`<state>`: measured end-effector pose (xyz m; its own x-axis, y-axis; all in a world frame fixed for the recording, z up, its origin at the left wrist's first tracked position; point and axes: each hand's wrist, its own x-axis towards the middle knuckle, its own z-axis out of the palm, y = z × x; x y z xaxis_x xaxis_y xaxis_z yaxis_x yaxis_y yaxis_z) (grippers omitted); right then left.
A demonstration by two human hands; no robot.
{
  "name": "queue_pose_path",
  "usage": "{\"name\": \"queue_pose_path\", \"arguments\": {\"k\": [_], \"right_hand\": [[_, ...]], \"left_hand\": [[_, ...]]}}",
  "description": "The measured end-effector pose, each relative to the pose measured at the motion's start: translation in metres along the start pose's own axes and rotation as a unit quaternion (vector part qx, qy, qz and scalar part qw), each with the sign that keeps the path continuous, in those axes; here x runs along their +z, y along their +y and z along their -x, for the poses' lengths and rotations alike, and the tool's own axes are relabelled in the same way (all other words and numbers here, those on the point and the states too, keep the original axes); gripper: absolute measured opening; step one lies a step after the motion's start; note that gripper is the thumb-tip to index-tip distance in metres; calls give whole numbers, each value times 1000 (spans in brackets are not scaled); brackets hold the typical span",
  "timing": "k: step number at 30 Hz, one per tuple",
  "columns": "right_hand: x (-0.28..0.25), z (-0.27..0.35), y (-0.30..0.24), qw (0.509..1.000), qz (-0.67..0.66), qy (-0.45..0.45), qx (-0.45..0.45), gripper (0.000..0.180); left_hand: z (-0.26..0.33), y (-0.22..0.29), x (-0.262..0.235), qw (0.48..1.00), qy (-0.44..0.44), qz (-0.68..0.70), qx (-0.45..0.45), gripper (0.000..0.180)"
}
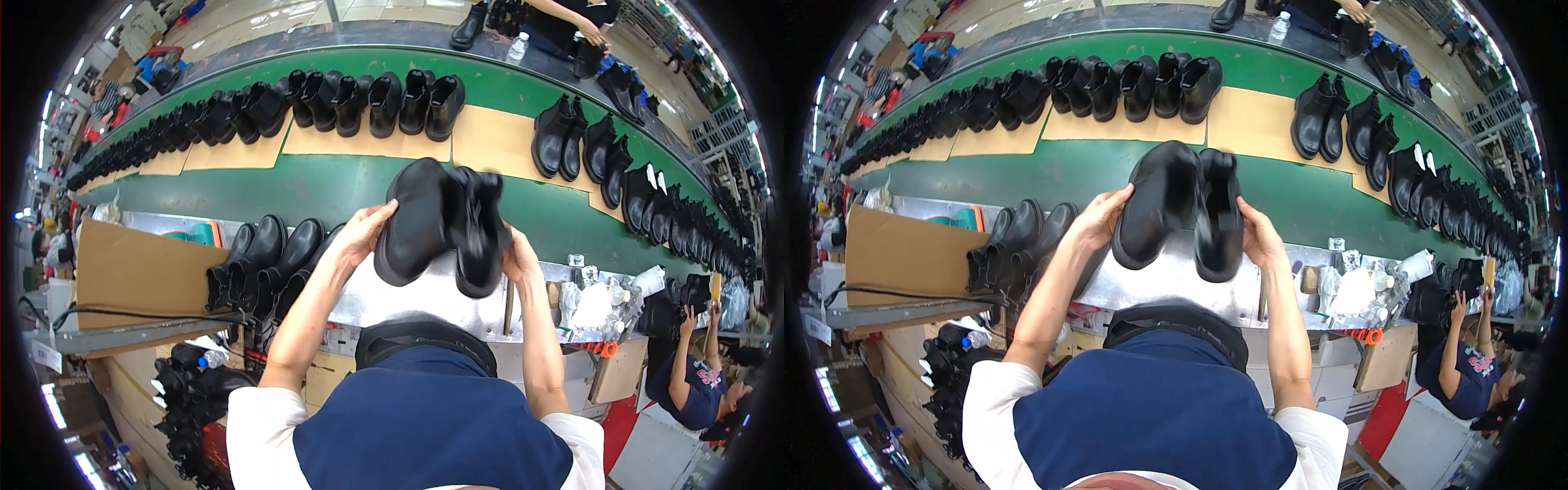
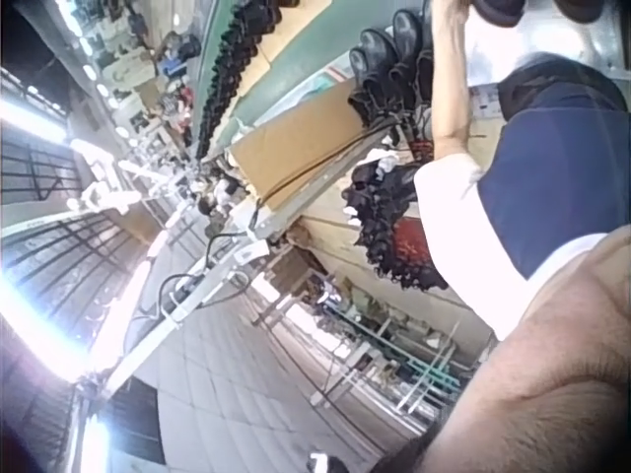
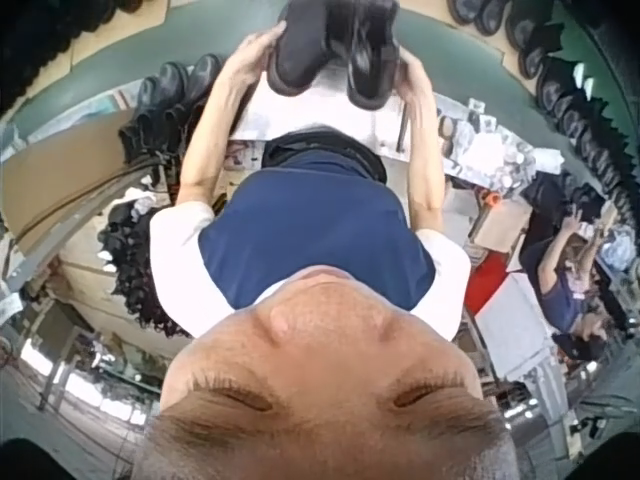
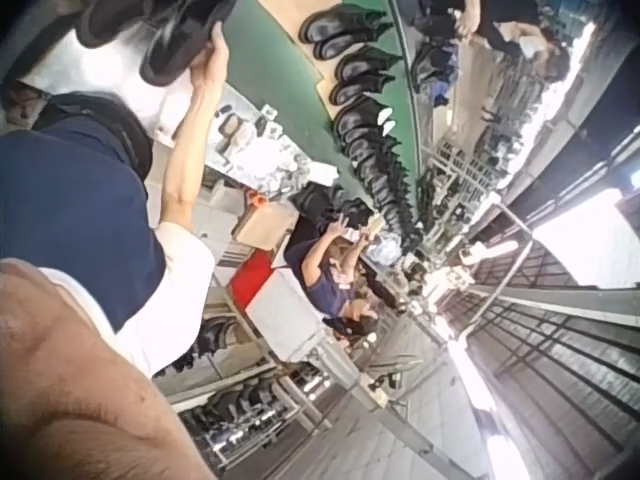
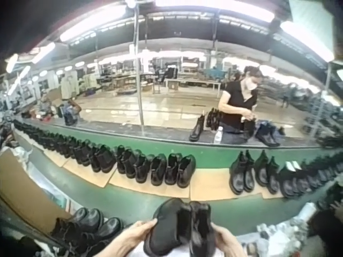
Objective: Inspecting, cleaning, and marking black leather boots in a shoe manufacturing facility.
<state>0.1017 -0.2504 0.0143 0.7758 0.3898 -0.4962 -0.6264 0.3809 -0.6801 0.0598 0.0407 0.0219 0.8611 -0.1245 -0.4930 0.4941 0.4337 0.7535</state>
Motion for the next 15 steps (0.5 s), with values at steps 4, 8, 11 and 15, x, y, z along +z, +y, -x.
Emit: {"name": "queue_pose_path", "arguments": {"k": [4, 8, 11, 15], "right_hand": [[18, -21, 3, 993, -116, 26, 17, 33], [15, -41, 8, 988, -94, 108, 58, 48], [15, -39, 10, 984, -104, 131, 66, 47], [15, -23, 17, 987, -139, 57, 59, 33]], "left_hand": [[-13, -14, 31, 974, 37, 209, -82, 38], [-22, -15, 30, 962, 99, 222, -124, 47], [-25, -21, 31, 959, 129, 217, -128, 45], [-15, -31, 16, 958, 52, 246, -136, 43]]}}
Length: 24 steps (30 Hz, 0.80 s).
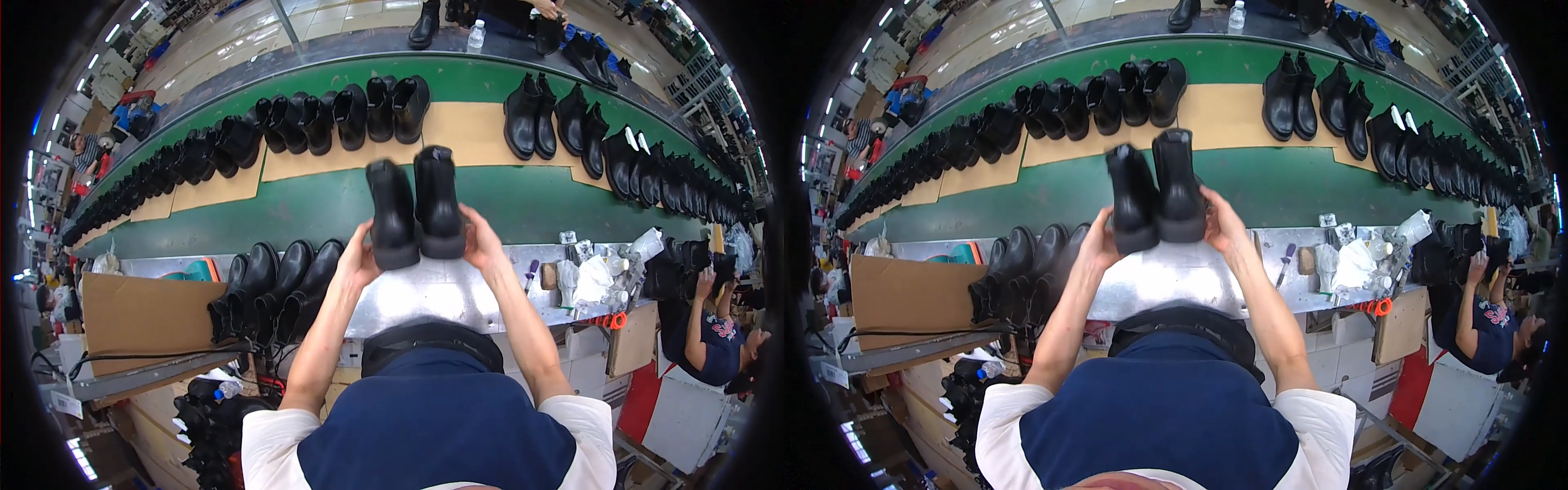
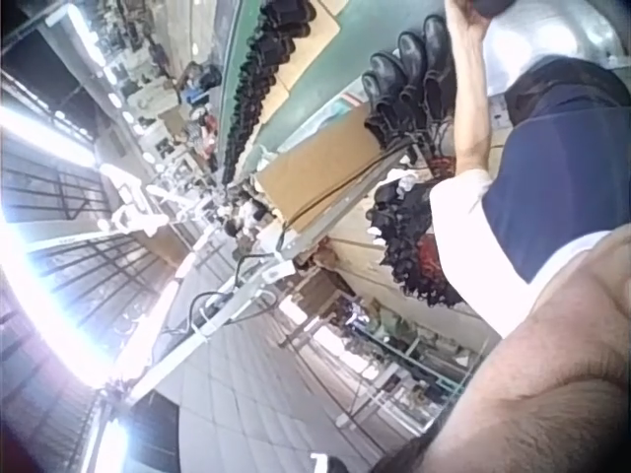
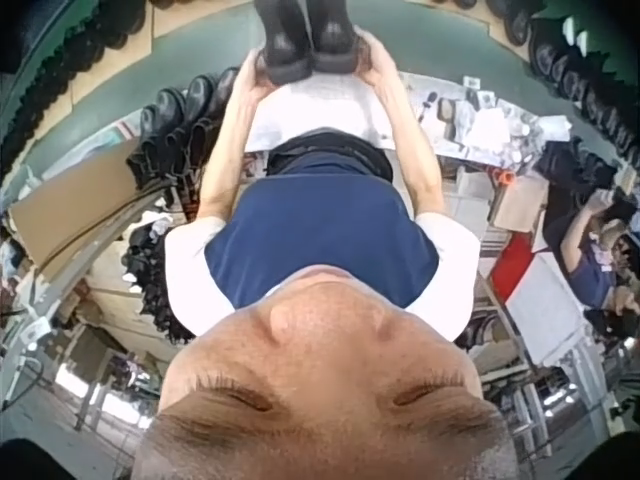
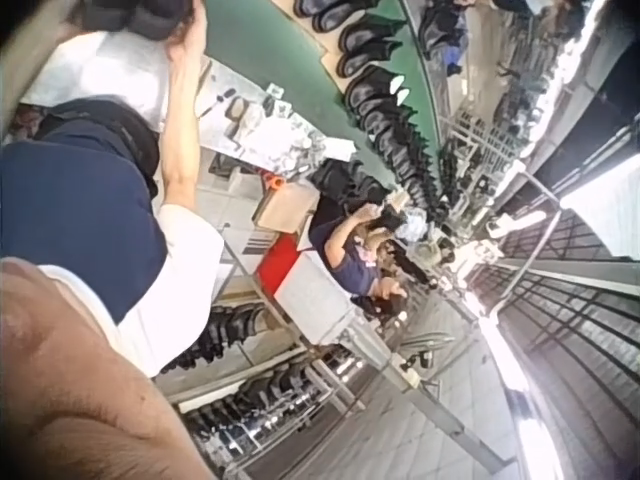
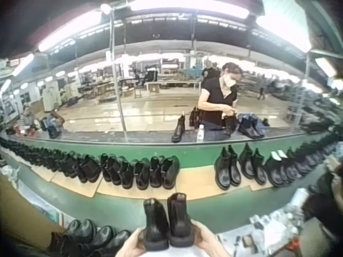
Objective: Inspecting, cleaning, and marking black leather boots in a shoe manufacturing facility.
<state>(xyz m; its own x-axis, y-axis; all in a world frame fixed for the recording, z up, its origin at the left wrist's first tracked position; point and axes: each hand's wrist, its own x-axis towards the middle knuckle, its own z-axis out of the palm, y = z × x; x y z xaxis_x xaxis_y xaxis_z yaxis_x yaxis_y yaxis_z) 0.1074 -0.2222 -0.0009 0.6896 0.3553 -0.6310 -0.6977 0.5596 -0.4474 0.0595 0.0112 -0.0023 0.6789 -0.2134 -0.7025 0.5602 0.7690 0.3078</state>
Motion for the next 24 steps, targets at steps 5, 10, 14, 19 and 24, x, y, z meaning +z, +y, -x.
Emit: {"name": "queue_pose_path", "arguments": {"k": [5, 10, 14, 19, 24], "right_hand": [[-75, -11, 42, 978, -79, -180, -67, 35], [-60, 14, 44, 986, -74, -143, -35, 50], [-28, 8, 44, 951, 44, -279, -128, 68], [-22, 20, 41, 947, 97, -266, -150, 67], [-42, 24, 57, 959, 59, -249, -126, 62]], "left_hand": [[-34, -29, -137, 958, 102, -264, 35, 32], [6, 15, -21, 816, 93, -427, 377, 50], [21, 5, 89, 779, -60, -408, 472, 64], [31, -6, 123, 697, 98, -506, 498, 53], [32, -15, 123, 698, 101, -536, 465, 50]]}}
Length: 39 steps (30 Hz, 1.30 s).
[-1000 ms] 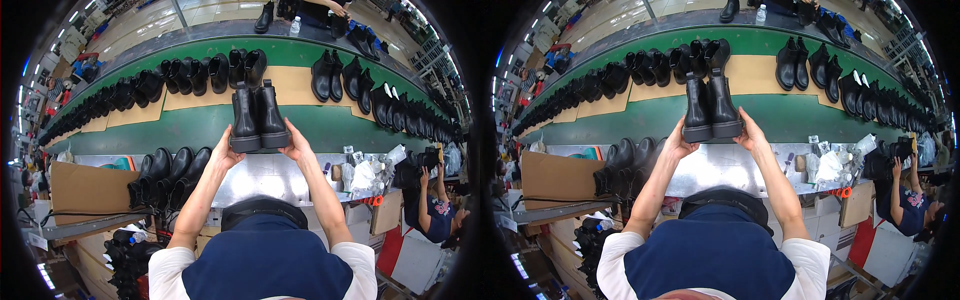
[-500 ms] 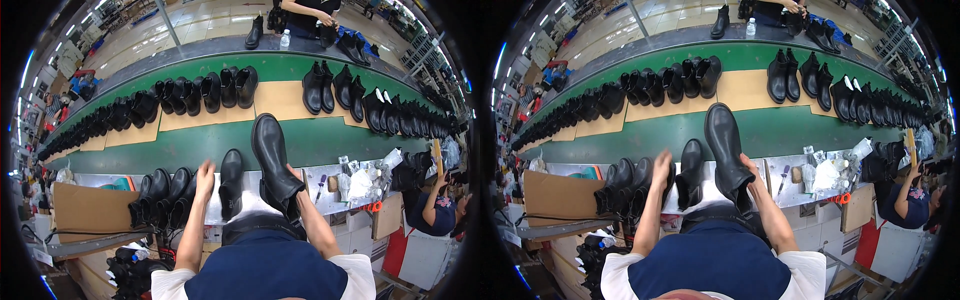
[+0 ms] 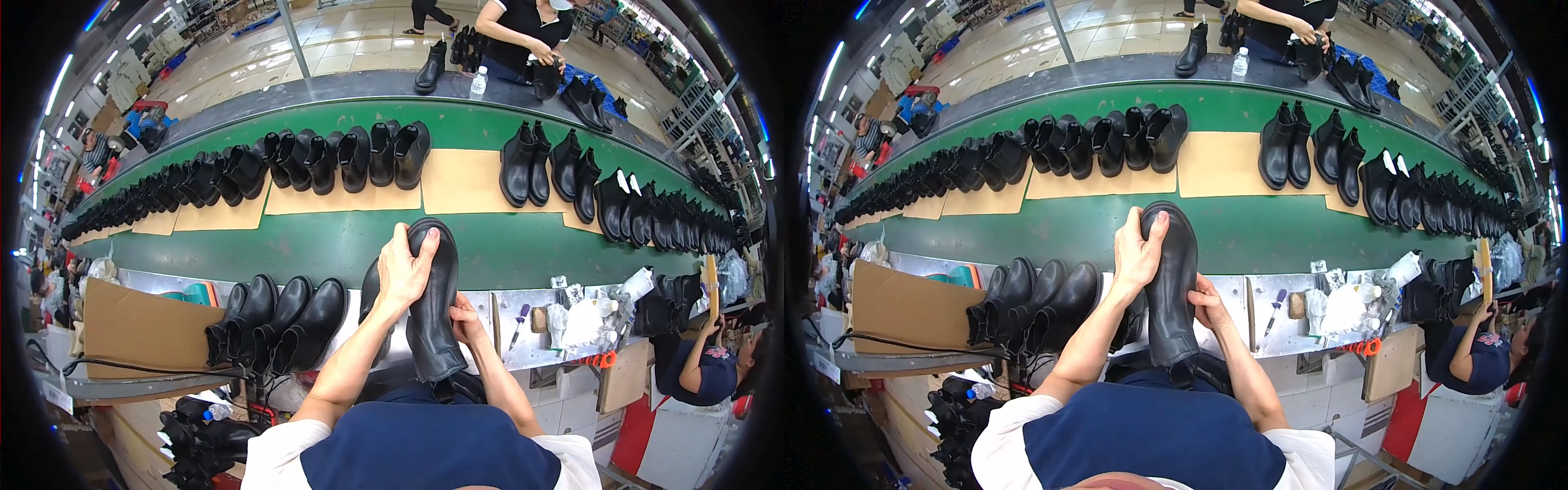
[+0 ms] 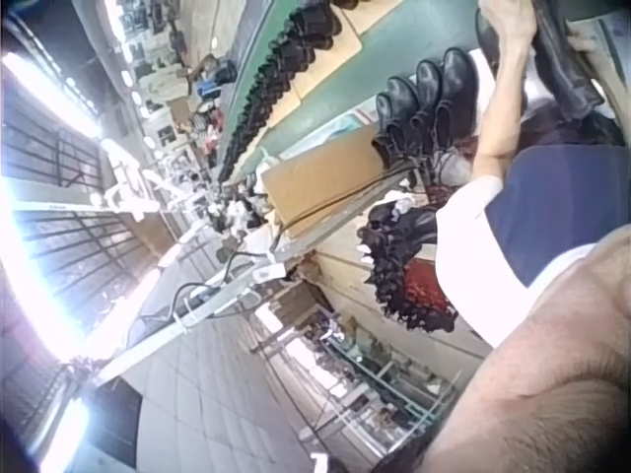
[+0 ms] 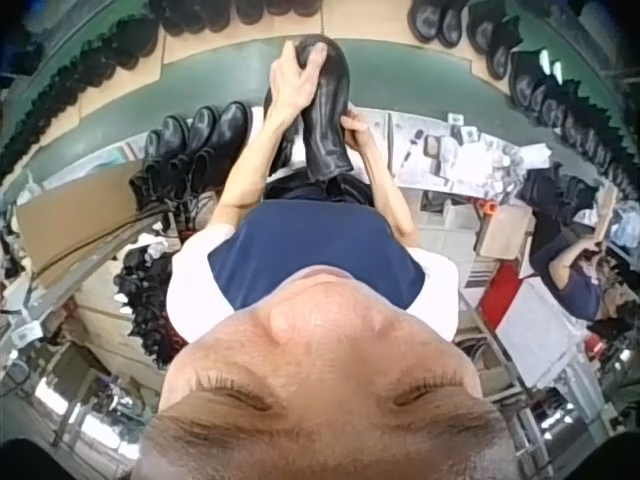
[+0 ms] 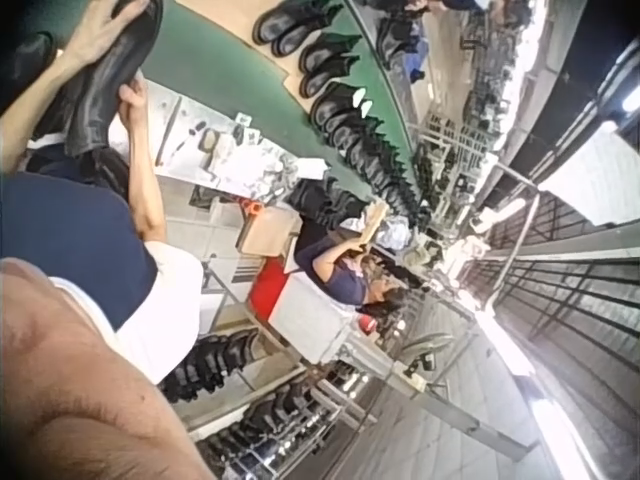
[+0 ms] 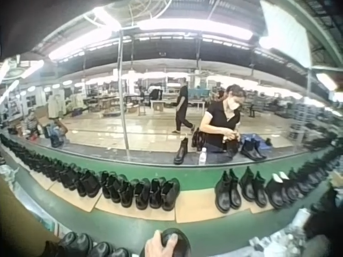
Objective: Inspecting, cleaning, and marking black leather boots in a shoe manufacturing facility.
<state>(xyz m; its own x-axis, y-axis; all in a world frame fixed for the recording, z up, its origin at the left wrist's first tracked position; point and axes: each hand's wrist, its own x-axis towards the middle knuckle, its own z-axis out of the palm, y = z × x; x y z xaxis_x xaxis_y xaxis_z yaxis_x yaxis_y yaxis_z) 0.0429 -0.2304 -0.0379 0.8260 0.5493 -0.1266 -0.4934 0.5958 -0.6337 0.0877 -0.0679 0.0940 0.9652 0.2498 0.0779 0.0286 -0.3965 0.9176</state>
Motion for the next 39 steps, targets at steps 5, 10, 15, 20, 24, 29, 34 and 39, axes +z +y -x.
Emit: {"name": "queue_pose_path", "arguments": {"k": [5, 10, 15, 20, 24, 29, 34, 39], "right_hand": [[-2, -1, 7, 1000, -15, -14, -18, 60], [2, 1, 6, 999, 9, -8, -37, 61], [7, 9, 2, 999, -2, 2, -43, 62], [33, 15, 9, 997, -9, 64, -34, 58], [-2, 59, 3, 929, 257, 252, -89, 48], [-100, 159, -64, 644, 441, 609, -143, 20], [-157, 192, -142, 429, 682, 582, -111, 20], [-212, 179, -159, 404, 775, 476, 95, 21]], "left_hand": [[0, -4, -4, 996, 38, 68, 51, 35], [1, -21, -4, 981, 15, 189, 46, 36], [-9, -43, 12, 978, -13, 207, 21, 35], [-10, -23, 5, 988, -95, 116, 39, 48], [-5, -18, 31, 983, -155, 101, 19, 48], [8, -16, 49, 983, -161, 72, 42, 45], [12, -4, 54, 986, -158, 36, 46, 45], [29, 13, 87, 992, -118, -11, 51, 50]]}}
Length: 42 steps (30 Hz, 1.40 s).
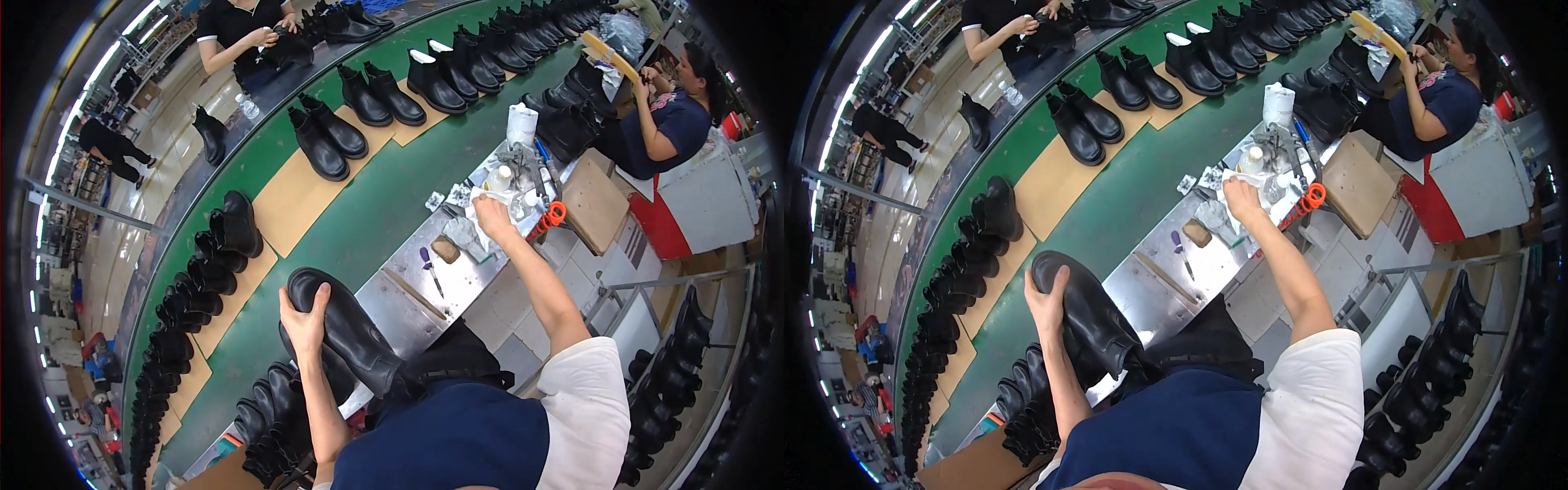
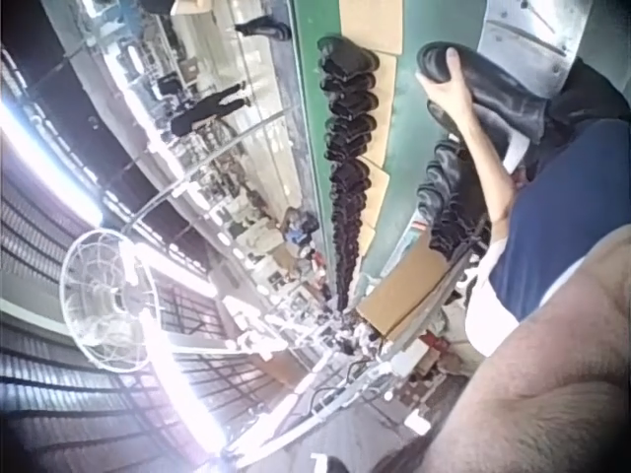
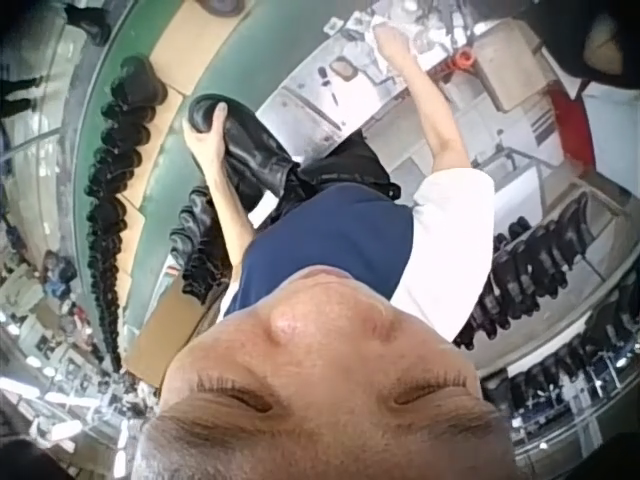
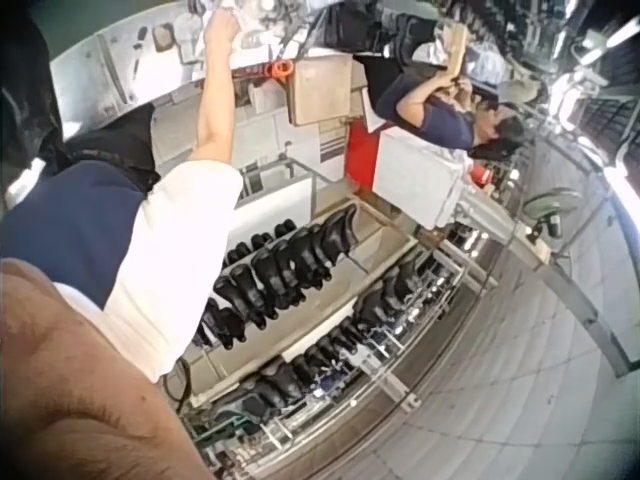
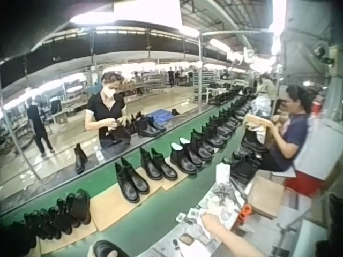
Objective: Inspecting, cleaning, and marking black leather boots in a shoe manufacturing facility.
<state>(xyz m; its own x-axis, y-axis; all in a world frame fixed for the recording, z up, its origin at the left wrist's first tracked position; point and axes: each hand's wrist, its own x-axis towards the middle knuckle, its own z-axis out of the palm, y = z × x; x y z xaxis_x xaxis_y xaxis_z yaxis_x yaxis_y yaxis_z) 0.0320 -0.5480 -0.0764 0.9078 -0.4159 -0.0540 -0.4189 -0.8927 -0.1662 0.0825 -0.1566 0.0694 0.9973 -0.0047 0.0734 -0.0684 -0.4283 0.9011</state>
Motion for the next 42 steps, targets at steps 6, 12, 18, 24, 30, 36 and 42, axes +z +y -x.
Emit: {"name": "queue_pose_path", "arguments": {"k": [6, 12, 18, 24, 30, 36, 42], "right_hand": [[-68, 18, 13, 975, -215, 45, 43, 27], [-95, 63, 72, 788, -578, -103, 187, 27], [-68, 134, 104, 700, -624, 5, 347, 37], [-46, 186, 81, 715, -628, 159, 262, 27], [-58, 140, 64, 592, -721, 148, 328, 22], [-40, 52, 88, 934, -193, 298, 30, 42], [12, 44, 109, 897, -297, 210, 250, 80]], "left_hand": [[1, 5, 29, 999, 13, -19, -28, 53], [-4, 25, 77, 998, -49, -19, -29, 50], [-6, 47, 98, 994, -112, 6, 8, 45], [-7, 46, 102, 985, -174, 10, 19, 46], [0, 42, 103, 984, -173, -25, 19, 50], [0, 50, 97, 988, -146, -38, 31, 48], [3, 37, 79, 986, -124, -103, 47, 59]]}}
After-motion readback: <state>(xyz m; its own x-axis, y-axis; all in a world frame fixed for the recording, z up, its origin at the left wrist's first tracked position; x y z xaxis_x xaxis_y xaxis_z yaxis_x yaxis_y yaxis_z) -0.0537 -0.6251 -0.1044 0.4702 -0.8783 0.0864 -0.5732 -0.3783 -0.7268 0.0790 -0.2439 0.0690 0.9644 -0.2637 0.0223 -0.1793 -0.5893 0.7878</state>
